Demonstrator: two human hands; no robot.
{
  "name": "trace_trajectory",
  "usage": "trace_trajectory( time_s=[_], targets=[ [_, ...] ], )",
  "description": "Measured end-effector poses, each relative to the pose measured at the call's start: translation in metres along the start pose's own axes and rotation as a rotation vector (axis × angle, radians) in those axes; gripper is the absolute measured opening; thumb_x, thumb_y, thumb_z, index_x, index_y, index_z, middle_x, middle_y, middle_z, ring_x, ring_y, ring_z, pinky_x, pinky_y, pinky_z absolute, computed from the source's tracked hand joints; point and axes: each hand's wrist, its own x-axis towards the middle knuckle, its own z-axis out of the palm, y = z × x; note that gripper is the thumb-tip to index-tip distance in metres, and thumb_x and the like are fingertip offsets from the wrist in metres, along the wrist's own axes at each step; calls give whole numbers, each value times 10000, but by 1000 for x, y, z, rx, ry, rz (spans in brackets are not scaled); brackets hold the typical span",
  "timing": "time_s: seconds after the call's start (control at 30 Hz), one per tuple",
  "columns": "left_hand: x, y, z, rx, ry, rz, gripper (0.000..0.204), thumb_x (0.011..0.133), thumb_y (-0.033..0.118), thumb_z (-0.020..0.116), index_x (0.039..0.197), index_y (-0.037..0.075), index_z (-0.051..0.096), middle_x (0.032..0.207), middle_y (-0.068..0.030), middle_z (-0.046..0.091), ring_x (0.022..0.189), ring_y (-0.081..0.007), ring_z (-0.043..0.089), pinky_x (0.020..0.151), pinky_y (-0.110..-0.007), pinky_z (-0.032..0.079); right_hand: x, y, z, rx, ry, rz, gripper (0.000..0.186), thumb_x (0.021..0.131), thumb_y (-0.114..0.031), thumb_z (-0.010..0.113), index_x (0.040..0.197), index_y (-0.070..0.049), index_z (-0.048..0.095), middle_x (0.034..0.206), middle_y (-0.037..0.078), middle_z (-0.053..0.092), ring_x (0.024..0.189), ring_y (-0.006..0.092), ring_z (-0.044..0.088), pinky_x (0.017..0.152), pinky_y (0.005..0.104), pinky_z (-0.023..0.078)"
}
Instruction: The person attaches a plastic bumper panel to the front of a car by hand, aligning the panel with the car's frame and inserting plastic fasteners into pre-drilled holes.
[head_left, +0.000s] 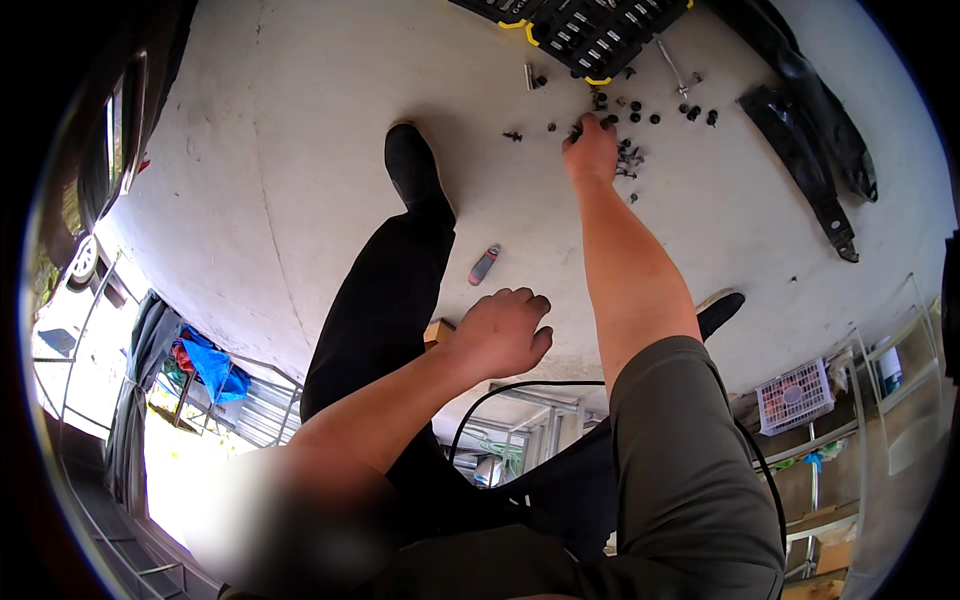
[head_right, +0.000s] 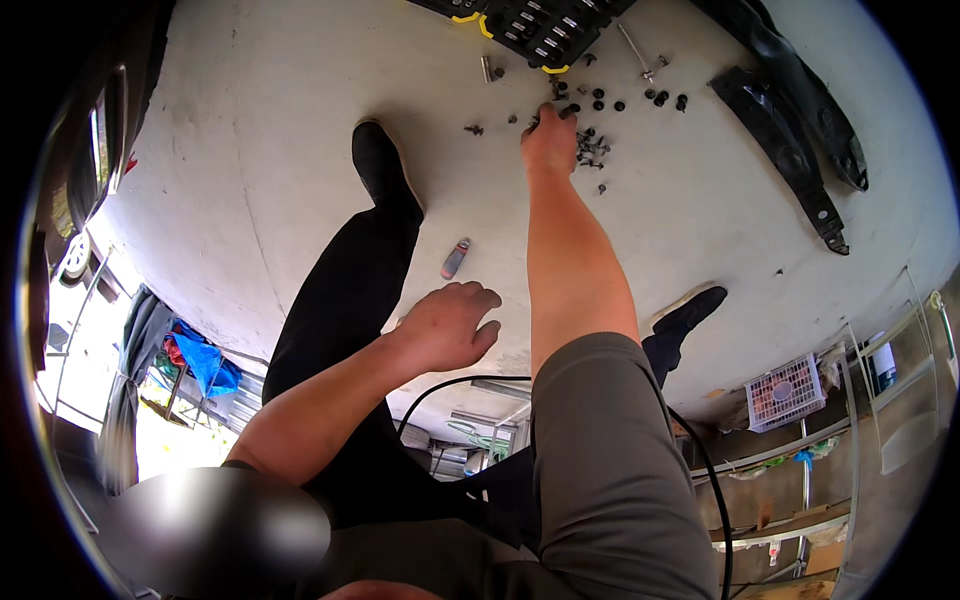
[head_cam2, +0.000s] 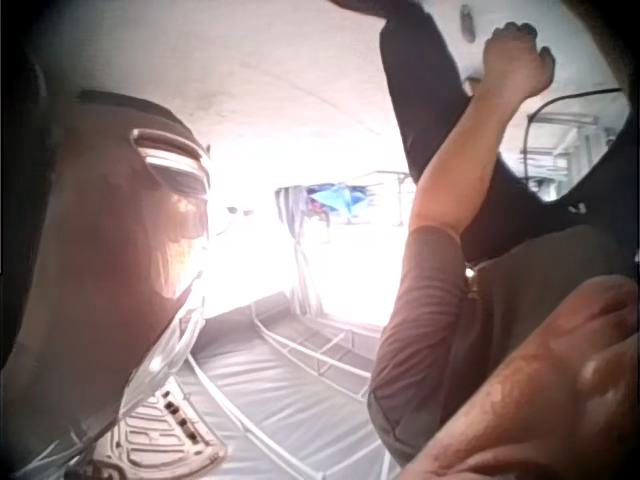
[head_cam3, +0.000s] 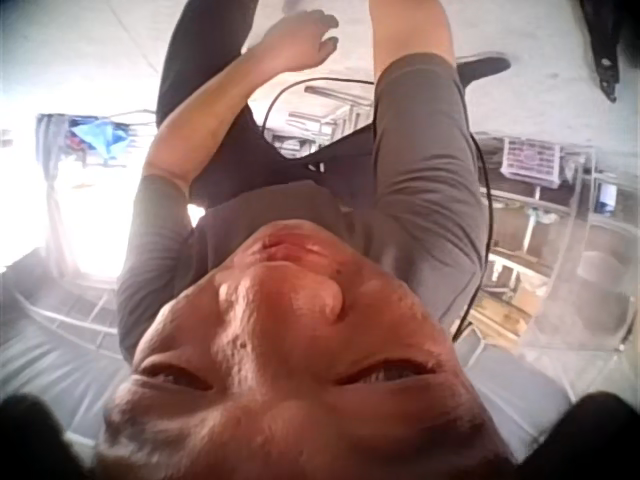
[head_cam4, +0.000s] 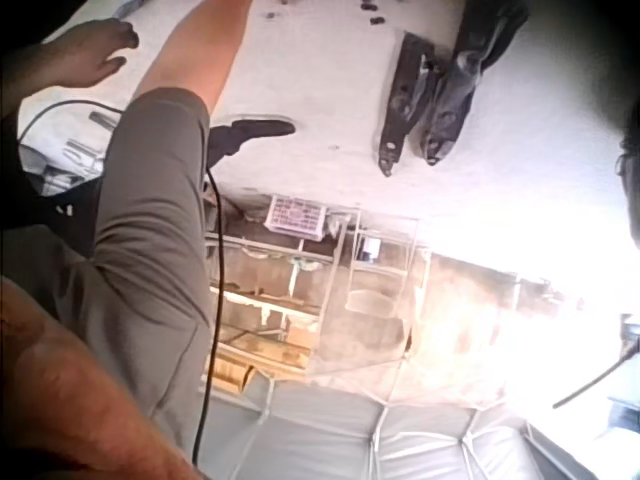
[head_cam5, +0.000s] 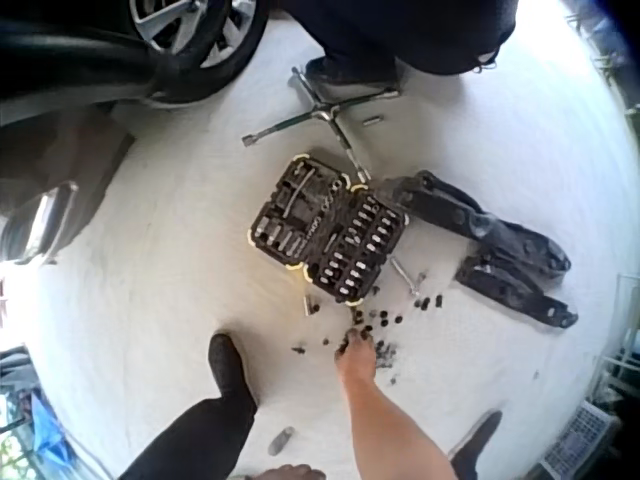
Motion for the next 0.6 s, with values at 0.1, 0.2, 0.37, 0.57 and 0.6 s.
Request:
trace_trajectory(
  time_s=[0.1, 0.2, 0.37, 0.57, 0.6],
  targets=[
    [8, 6, 15, -33, 94, 5, 334, 967, 246, 619, 1208, 21, 675, 1182, -173, 684, 1043, -373, 685, 947, -457, 550, -1, 29, -13, 163, -18, -2, 425, 809, -226, 806, 1209, -164, 678, 1209, 184, 630, 1108, 389, 666, 876, 476, 590],
    [22, 9, 18, -381, 407, -76, 310, 986, 166, 602, 1255, 20, 650, 1194, -152, 689, 1006, -309, 704, 931, -392, 563, -43, 36, -47, 425, -74, -78, 445, 800, -245, 846, 1183, -80, 690, 1079, 149, 720, 953, 288, 713, 824, 392, 593],
    [42, 14, 6, -1117, 592, -192, 449, 1087, 208, 482, 1483, 1, 521, 1397, -181, 611, 1258, -241, 630, 1076, -368, 505, -148, 31, -131, 826, -318, -154, 341, 899, -124, 806, 1188, -20, 658, 1045, 52, 737, 873, 105, 688, 806, 275, 568],
    [47, 43, 15, -1345, 394, -73, 448, 1088, 191, 466, 1477, -25, 514, 1332, -163, 626, 1231, -241, 625, 1087, -367, 501, -196, 38, -163, 771, -302, -307, 349, 840, -81, 807, 1169, -48, 699, 1071, 114, 686, 891, 228, 714, 770, 335, 603],
    [51, 40, 19, -1342, 392, -74, 448, 1088, 191, 466, 1477, -25, 514, 1332, -163, 626, 1231, -241, 625, 1087, -367, 501, -200, 37, -165, 751, -310, -324, 361, 827, -79, 810, 1171, -55, 704, 1076, 121, 685, 902, 248, 711, 776, 344, 604]
  ],
)
